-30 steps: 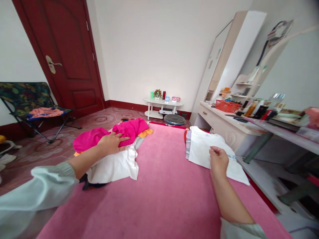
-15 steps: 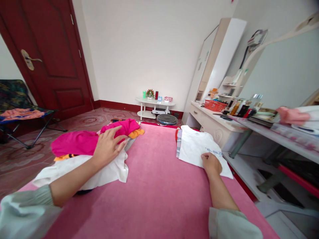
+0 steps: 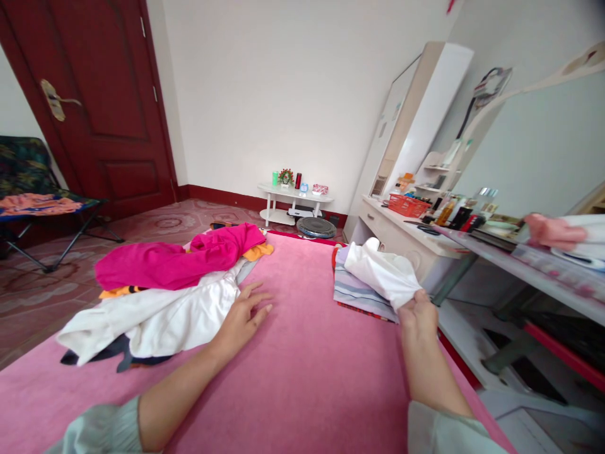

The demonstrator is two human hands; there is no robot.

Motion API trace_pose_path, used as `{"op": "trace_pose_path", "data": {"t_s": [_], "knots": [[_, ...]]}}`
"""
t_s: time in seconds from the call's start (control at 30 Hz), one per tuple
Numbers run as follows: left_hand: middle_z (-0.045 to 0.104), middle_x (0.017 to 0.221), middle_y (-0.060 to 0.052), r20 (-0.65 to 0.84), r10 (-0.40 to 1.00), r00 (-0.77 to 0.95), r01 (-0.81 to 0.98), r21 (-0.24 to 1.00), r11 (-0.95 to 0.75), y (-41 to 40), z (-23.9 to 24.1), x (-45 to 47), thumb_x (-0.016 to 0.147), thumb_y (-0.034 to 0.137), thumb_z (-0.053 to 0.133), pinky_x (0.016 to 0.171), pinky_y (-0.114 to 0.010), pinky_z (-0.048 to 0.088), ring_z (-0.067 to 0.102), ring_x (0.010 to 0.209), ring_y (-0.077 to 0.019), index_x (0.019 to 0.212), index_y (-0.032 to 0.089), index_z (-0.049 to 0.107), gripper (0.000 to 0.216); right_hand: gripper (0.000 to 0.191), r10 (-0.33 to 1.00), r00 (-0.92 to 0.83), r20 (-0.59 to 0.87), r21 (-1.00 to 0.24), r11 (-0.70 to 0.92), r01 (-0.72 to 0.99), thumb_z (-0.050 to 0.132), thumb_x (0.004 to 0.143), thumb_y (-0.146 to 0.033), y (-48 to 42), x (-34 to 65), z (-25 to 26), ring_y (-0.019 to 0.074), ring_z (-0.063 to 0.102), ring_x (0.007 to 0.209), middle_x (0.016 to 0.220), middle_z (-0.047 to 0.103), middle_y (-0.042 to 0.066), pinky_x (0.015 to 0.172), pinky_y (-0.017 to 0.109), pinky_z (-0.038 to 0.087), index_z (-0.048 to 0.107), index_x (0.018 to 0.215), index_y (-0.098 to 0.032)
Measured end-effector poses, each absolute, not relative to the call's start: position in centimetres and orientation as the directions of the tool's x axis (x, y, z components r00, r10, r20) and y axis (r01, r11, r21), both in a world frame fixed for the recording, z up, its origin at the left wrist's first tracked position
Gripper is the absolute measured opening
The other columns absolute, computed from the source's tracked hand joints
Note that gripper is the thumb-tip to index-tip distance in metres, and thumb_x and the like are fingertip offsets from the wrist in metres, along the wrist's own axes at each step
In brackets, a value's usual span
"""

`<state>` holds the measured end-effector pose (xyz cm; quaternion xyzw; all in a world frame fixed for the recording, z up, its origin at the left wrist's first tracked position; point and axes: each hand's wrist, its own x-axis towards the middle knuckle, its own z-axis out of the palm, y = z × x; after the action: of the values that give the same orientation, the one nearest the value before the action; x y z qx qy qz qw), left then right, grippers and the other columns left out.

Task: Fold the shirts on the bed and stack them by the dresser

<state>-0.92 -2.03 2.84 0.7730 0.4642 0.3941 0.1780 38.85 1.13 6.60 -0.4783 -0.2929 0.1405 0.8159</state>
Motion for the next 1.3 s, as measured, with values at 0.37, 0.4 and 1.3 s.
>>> {"op": "trace_pose_path", "data": {"t_s": [0.37,0.4,1.3], "knots": [[0.051,0.134,-0.007,0.533,0.846,-0.032,0.459,0.760,-0.461,-2.9,5.6,-3.0,0.096,0.042,0.032,0.107,-0.041,0.034,0.043,0.127,-0.0211,0.129,0.022,0.049,0.043,0.028,0.665,-0.727,-0.172,-0.661,0.470,0.585,0.065,0.075,-0.043,-11.5,17.2,13.1,0.0134,0.058,0.070,0.086,0.066,-0.001,0.070,0.025,0.043,0.062,0.096,-0.024],[0.050,0.135,-0.006,0.555,0.832,-0.003,0.457,0.740,-0.493,-3.2,6.1,-3.1,0.095,0.041,0.032,0.108,-0.040,0.033,0.042,0.128,-0.0210,0.129,0.023,0.050,0.042,0.031,0.660,-0.729,-0.180,-0.577,0.530,0.622,0.066,0.075,-0.046,-12.8,16.7,13.9,0.0155,0.059,0.076,0.090,0.067,0.000,0.075,0.027,0.042,0.063,0.098,-0.025],[0.064,0.076,0.001,0.379,0.894,-0.240,-0.012,0.919,-0.393,-1.5,12.4,-10.1,0.057,0.026,0.072,0.053,-0.026,0.047,0.056,0.059,-0.0139,0.077,0.022,0.063,0.022,0.022,0.820,0.547,0.166,-0.947,0.288,-0.143,0.065,0.064,-0.033,-2.2,31.0,10.7,0.0095,0.052,0.039,0.051,0.060,-0.003,0.041,0.019,0.042,0.050,0.072,-0.019]]}}
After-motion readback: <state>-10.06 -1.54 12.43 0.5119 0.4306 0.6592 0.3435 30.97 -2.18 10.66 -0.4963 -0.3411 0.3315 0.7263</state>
